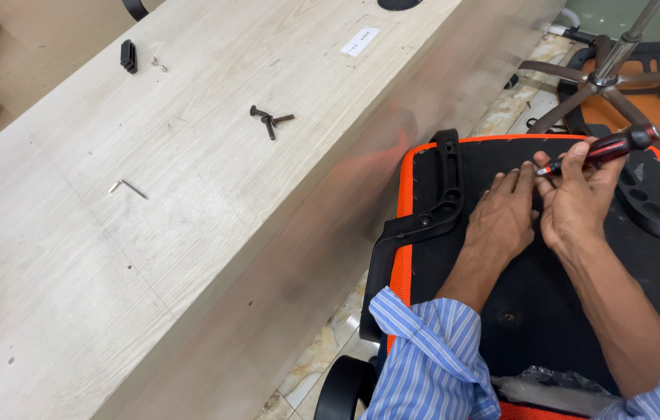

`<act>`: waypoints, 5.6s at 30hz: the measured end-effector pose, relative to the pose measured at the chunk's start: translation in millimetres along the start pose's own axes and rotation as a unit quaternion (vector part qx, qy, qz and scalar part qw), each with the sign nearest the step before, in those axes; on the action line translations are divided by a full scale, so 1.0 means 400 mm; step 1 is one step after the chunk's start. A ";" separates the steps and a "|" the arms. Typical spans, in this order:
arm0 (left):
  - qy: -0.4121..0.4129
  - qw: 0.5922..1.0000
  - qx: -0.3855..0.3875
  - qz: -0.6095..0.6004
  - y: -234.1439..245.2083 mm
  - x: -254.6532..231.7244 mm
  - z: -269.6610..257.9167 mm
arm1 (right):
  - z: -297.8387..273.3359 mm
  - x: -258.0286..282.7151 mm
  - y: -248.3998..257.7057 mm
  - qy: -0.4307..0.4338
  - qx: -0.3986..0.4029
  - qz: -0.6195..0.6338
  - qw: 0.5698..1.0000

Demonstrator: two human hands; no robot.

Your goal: The person uses a screwdriver to tighten screws into a black plastic bracket attached to an orange and black chair seat. They repeatedly insert and turn screws, occasionally pausing to reposition the tool or adjust the bracket.

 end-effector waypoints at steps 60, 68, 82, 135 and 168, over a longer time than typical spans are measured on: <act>0.130 0.988 0.074 0.025 -0.035 0.066 -0.057 | -0.010 -0.143 0.100 -0.116 -0.103 -0.008 0.988; 0.097 0.994 0.036 0.028 -0.055 0.073 -0.059 | -0.011 -0.155 0.117 -0.128 -0.108 -0.031 0.985; 0.010 0.999 0.028 -0.045 -0.244 -0.026 0.003 | -0.003 -0.048 0.294 -0.063 -0.207 -0.069 0.974; 0.169 0.964 0.139 -0.149 -0.260 -0.011 0.173 | 0.077 0.201 0.241 0.064 -0.154 -0.362 0.917; 0.158 0.981 0.023 -0.108 -0.265 0.021 0.226 | 0.186 0.210 0.106 0.120 -0.119 -0.600 0.782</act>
Point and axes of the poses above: each hand's wrist, its own z-axis towards the middle knuckle, its own y-axis out of the back of the hand, x = y × z, the point moved 8 cm from there along z, towards the middle knuckle, and after that the axes turned 8 degrees about -y, right-handed, at the moved point
